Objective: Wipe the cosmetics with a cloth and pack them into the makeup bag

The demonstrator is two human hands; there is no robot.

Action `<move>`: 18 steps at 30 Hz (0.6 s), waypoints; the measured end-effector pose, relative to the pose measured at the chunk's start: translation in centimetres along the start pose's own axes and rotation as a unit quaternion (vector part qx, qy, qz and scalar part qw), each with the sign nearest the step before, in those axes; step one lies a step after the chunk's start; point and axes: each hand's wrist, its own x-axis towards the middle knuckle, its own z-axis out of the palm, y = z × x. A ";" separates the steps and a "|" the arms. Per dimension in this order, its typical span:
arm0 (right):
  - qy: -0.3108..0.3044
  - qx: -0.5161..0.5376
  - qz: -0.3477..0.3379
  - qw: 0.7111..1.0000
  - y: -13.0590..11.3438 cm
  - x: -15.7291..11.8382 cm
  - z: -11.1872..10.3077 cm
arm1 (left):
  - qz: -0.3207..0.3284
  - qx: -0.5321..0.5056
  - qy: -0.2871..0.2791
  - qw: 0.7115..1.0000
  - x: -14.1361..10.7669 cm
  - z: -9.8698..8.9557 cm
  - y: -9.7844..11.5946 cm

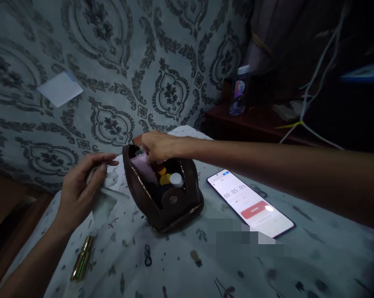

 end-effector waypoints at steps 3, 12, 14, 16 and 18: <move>0.057 -0.051 -0.009 0.997 -0.4 -1.2 -0.6 | -0.060 0.000 0.014 0.998 -2.2 -0.3 -0.6; 0.093 -0.054 -0.202 0.973 -1.5 -7.7 2.2 | -0.135 0.010 -0.139 0.981 -14.1 2.7 -2.7; 0.061 -0.052 -0.222 0.972 -1.4 -8.6 3.1 | -0.100 0.025 -0.176 0.979 -16.6 3.2 -3.0; 0.045 -0.055 -0.233 0.970 -1.1 -9.1 3.9 | -0.060 0.066 -0.207 0.974 -18.5 3.5 -3.4; 0.041 -0.054 -0.243 0.968 -0.8 -9.3 4.5 | -0.031 0.110 -0.232 0.966 -19.8 3.6 -3.5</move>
